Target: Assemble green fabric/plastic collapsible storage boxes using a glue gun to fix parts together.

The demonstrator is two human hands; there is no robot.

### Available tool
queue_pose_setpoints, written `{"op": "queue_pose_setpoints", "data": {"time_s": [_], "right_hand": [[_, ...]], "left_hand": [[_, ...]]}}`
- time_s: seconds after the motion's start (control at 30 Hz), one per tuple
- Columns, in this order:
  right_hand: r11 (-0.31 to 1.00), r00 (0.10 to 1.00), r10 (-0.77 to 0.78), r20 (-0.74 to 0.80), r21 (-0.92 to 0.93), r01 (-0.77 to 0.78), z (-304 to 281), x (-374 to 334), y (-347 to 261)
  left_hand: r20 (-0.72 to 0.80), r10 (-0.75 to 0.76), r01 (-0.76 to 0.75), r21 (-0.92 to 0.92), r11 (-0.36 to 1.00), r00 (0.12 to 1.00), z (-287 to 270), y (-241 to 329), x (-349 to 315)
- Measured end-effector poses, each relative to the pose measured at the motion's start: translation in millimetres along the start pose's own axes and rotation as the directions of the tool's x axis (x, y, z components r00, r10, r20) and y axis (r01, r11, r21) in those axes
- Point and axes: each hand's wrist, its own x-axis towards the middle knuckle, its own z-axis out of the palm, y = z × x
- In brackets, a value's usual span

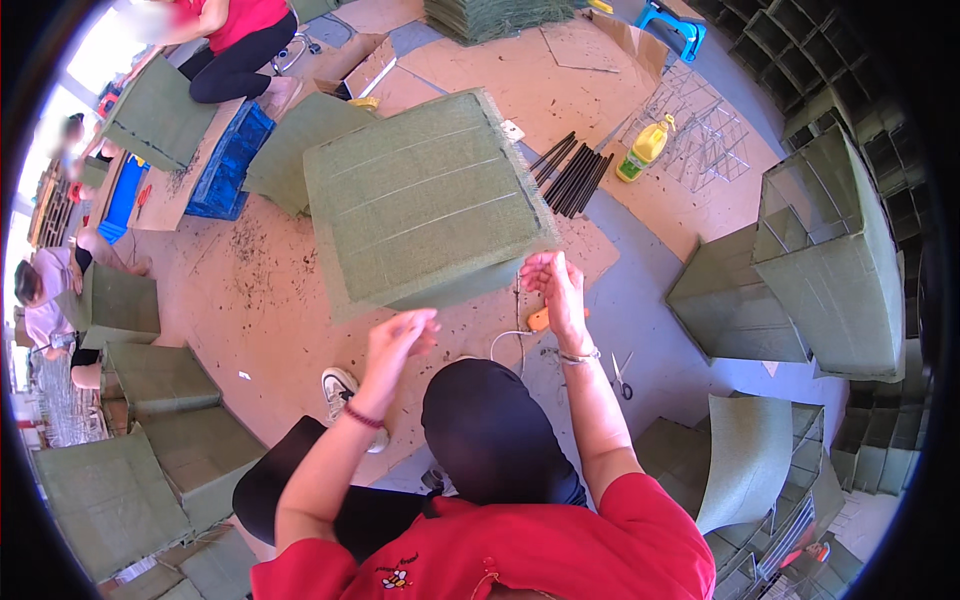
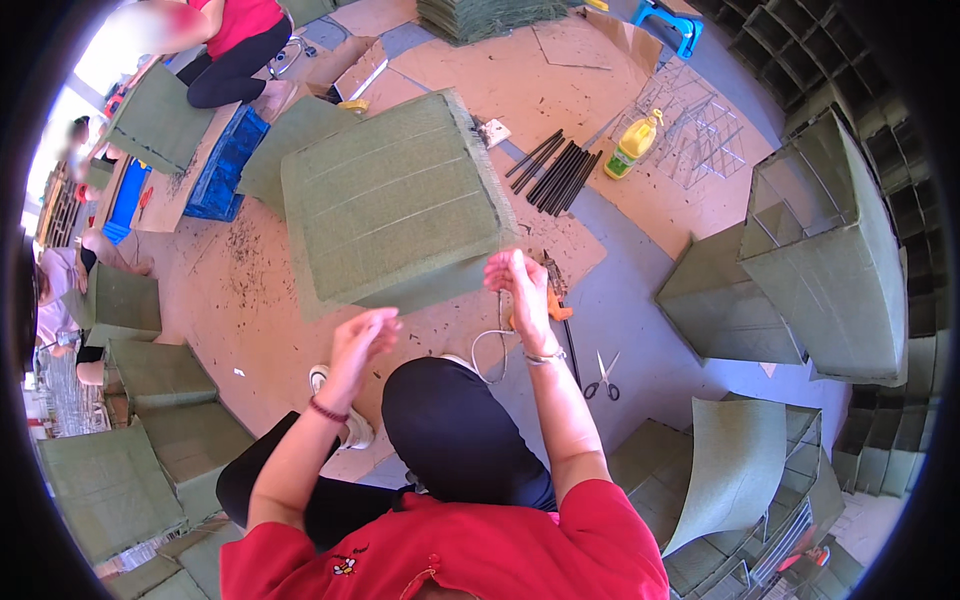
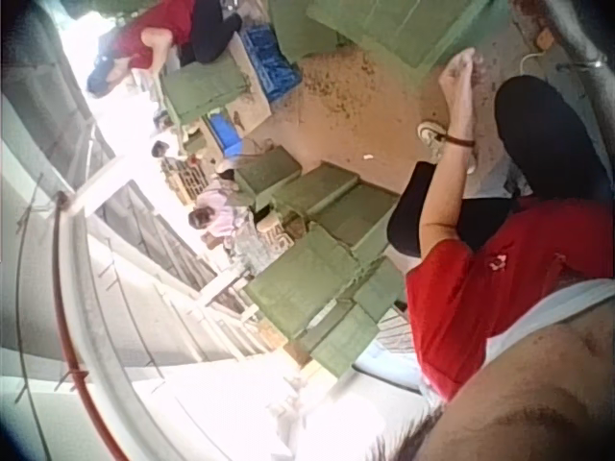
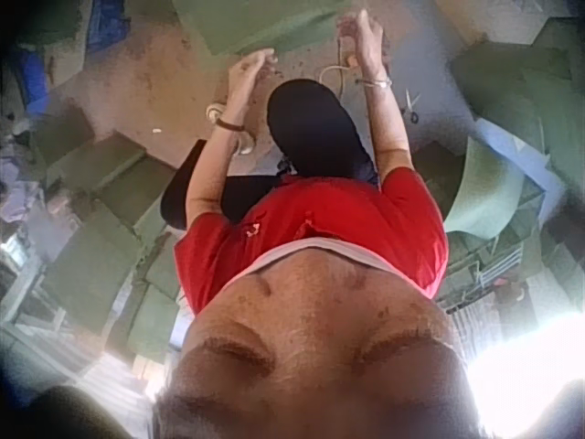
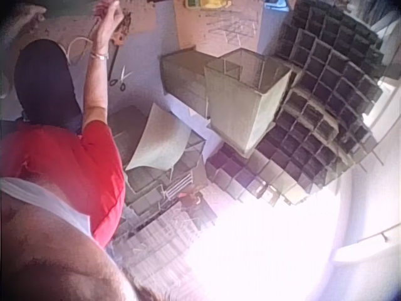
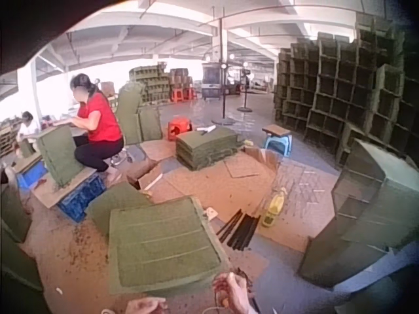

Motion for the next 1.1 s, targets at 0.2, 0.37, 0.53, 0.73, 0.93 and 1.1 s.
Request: {"op": "queue_pose_setpoints", "data": {"time_s": [0.2, 0.37, 0.53, 0.73, 0.93, 1.1], "right_hand": [[1.000, 0.992, -0.023, -0.121, 0.011, 0.025, 20, 11, -7], [0.999, 0.992, -0.029, -0.126, -0.030, 0.025, 23, 10, -13], [0.998, 0.995, -0.049, -0.082, -0.047, 0.045, 26, 9, -17], [0.994, 0.995, -0.101, -0.002, -0.045, 0.101, 19, 11, -4], [0.992, 0.992, -0.124, 0.016, 0.022, 0.123, 18, 15, 12], [0.986, 0.985, -0.169, -0.046, 0.007, 0.169, 17, 18, 23]], "left_hand": [[-0.023, -0.086, 0.074, -0.342, 0.937, 0.996, 48, 3, 41], [-0.018, -0.124, 0.107, -0.395, 0.912, 0.992, 62, 5, 53], [0.000, -0.159, 0.145, -0.405, 0.903, 0.987, 69, 11, 58], [-0.090, -0.132, 0.089, -0.376, 0.922, 0.987, 74, 3, 58], [-0.163, 0.002, -0.046, -0.268, 0.962, 0.987, 75, -9, 58], [-0.196, 0.065, -0.111, -0.230, 0.967, 0.978, 76, -19, 65]]}}
